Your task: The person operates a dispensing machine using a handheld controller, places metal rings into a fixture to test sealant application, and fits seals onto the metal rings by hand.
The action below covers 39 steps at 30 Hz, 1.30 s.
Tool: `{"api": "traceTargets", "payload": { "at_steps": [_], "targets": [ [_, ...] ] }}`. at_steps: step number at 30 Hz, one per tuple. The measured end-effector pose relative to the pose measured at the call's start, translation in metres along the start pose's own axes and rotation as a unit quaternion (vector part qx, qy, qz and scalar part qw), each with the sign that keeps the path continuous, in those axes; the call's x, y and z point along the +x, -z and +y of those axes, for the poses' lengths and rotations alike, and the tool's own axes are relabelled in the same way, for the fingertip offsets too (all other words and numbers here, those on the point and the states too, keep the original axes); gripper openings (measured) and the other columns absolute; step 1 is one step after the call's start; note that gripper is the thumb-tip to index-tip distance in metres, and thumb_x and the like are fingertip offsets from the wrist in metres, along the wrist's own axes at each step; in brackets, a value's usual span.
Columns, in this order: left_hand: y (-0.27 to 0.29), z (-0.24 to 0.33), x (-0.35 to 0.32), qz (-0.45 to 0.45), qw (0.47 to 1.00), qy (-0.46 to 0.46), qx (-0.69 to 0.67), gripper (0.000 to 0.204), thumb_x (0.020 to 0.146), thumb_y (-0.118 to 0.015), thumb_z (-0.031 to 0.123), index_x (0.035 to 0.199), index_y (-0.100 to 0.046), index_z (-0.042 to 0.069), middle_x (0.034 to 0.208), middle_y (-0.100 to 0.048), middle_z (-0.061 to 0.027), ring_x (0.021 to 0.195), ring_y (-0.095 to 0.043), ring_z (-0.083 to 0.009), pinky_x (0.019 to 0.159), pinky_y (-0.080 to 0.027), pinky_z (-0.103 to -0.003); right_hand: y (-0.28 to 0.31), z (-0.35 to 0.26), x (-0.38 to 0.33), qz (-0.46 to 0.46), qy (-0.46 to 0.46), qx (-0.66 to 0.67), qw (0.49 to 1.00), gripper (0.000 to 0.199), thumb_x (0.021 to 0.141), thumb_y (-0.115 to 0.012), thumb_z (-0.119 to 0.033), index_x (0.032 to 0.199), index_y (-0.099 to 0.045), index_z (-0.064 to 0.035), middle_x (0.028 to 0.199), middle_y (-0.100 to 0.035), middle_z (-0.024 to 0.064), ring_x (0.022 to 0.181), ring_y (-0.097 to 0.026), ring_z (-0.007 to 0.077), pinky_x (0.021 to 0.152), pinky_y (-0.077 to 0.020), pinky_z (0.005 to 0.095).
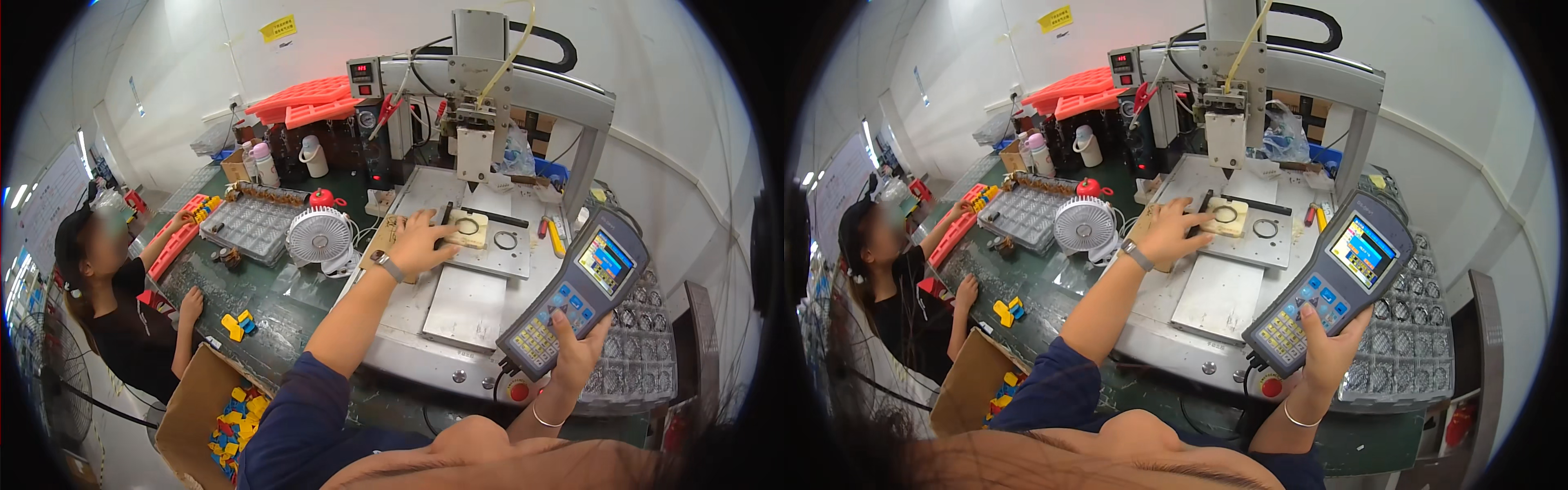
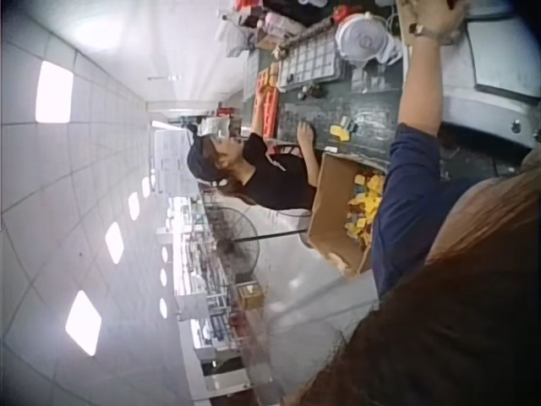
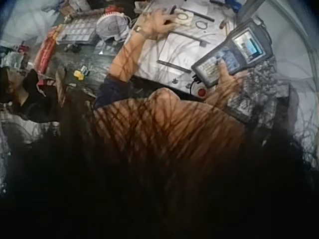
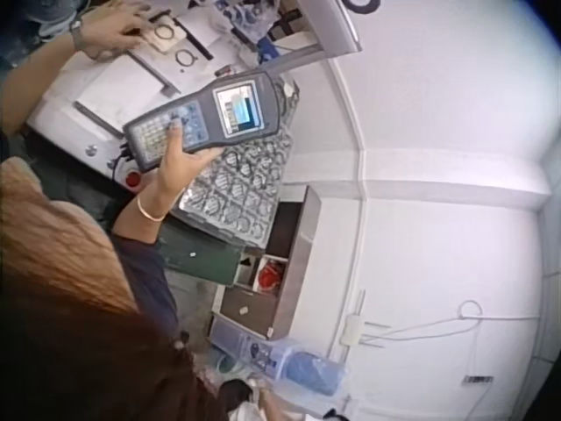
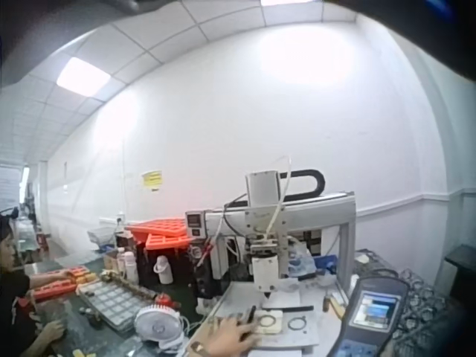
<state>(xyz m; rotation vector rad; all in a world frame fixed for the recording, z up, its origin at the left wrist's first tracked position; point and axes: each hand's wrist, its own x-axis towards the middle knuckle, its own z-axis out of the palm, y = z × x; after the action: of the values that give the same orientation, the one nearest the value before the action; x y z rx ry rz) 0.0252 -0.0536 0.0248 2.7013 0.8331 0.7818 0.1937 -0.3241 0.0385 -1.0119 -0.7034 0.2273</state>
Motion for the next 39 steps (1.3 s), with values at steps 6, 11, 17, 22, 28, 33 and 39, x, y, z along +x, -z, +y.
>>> {"api": "traceTargets", "payload": {
  "at_steps": [6,11,17,22,28,33,39],
  "targets": [
    [0.018,0.05,-0.012,0.14,0.952,-0.113,-0.247,0.025,0.083,-0.068,0.016,0.104,-0.062,0.003,0.112,-0.057,-0.0132,0.11,-0.054,-0.0283,0.096,-0.041,-0.037,-0.005,-0.005,0.001,-0.027,0.009,0.029,0.999,0.072,0.073,-0.07,0.006,0.135,-0.033,-0.0004,0.116,-0.055,0.01,0.103,-0.057,0.0162,0.089,-0.0481,0.03],
    [-0.009,0.136,-0.009,-0.015,0.877,-0.13,-0.463,0.051,0.091,-0.062,0.02,0.134,-0.041,0.0,0.128,-0.05,-0.0171,0.119,-0.049,-0.0247,0.101,-0.037,-0.035,-0.01,-0.011,0.0,-0.052,-0.042,0.053,0.996,0.068,0.073,-0.069,0.006,0.131,-0.035,-0.0006,0.115,-0.056,0.0109,0.103,-0.058,0.0166,0.088,-0.0493,0.0299],
    [-0.042,0.17,0.007,-0.261,0.663,-0.053,-0.7,0.043,0.099,-0.044,0.015,0.136,-0.03,-0.002,0.126,-0.05,-0.0115,0.113,-0.048,-0.0127,0.095,-0.043,-0.029,-0.001,-0.014,0.006,-0.021,-0.012,0.029,0.999,0.067,0.072,-0.069,0.008,0.129,-0.035,-0.0003,0.113,-0.055,0.0108,0.1,-0.059,0.0159,0.086,-0.0502,0.0293],
    [-0.048,0.161,-0.003,-0.246,0.674,0.021,-0.696,0.039,0.101,-0.043,0.022,0.132,-0.038,-0.001,0.118,-0.056,-0.0082,0.107,-0.052,-0.0103,0.09,-0.046,-0.027,-0.004,-0.01,0.005,-0.014,-0.029,-0.047,0.998,0.07,0.07,-0.07,0.006,0.13,-0.034,0.0004,0.112,-0.056,0.0114,0.099,-0.059,0.0166,0.085,-0.0498,0.0297],
    [-0.053,0.155,-0.009,-0.282,0.627,0.04,-0.725,0.038,0.101,-0.042,0.024,0.131,-0.043,0.0,0.118,-0.058,-0.0085,0.104,-0.056,-0.0127,0.09,-0.048,-0.03,-0.004,-0.007,0.003,-0.066,-0.053,-0.08,0.993,0.076,0.071,-0.069,0.005,0.136,-0.029,0.0026,0.116,-0.055,0.014,0.101,-0.059,0.0183,0.086,-0.0491,0.0306],
    [-0.058,0.152,-0.006,-0.281,0.659,0.053,-0.695,0.039,0.101,-0.043,0.027,0.13,-0.044,-0.001,0.119,-0.058,-0.0105,0.105,-0.056,-0.0137,0.09,-0.048,-0.03,0.0,-0.003,0.004,-0.07,-0.061,-0.088,0.992,0.075,0.075,-0.067,0.005,0.138,-0.026,0.0027,0.118,-0.054,0.014,0.103,-0.058,0.018,0.087,-0.0486,0.0302],
    [-0.062,0.15,-0.003,-0.274,0.681,0.047,-0.677,0.041,0.101,-0.043,0.029,0.127,-0.045,-0.003,0.115,-0.059,-0.0112,0.105,-0.055,-0.0133,0.089,-0.048,-0.03,0.004,0.0,0.004,-0.071,-0.064,-0.099,0.991,0.076,0.079,-0.066,0.002,0.14,-0.021,0.0043,0.12,-0.052,0.0152,0.106,-0.055,0.0179,0.09,-0.0466,0.0302]
  ]
}}
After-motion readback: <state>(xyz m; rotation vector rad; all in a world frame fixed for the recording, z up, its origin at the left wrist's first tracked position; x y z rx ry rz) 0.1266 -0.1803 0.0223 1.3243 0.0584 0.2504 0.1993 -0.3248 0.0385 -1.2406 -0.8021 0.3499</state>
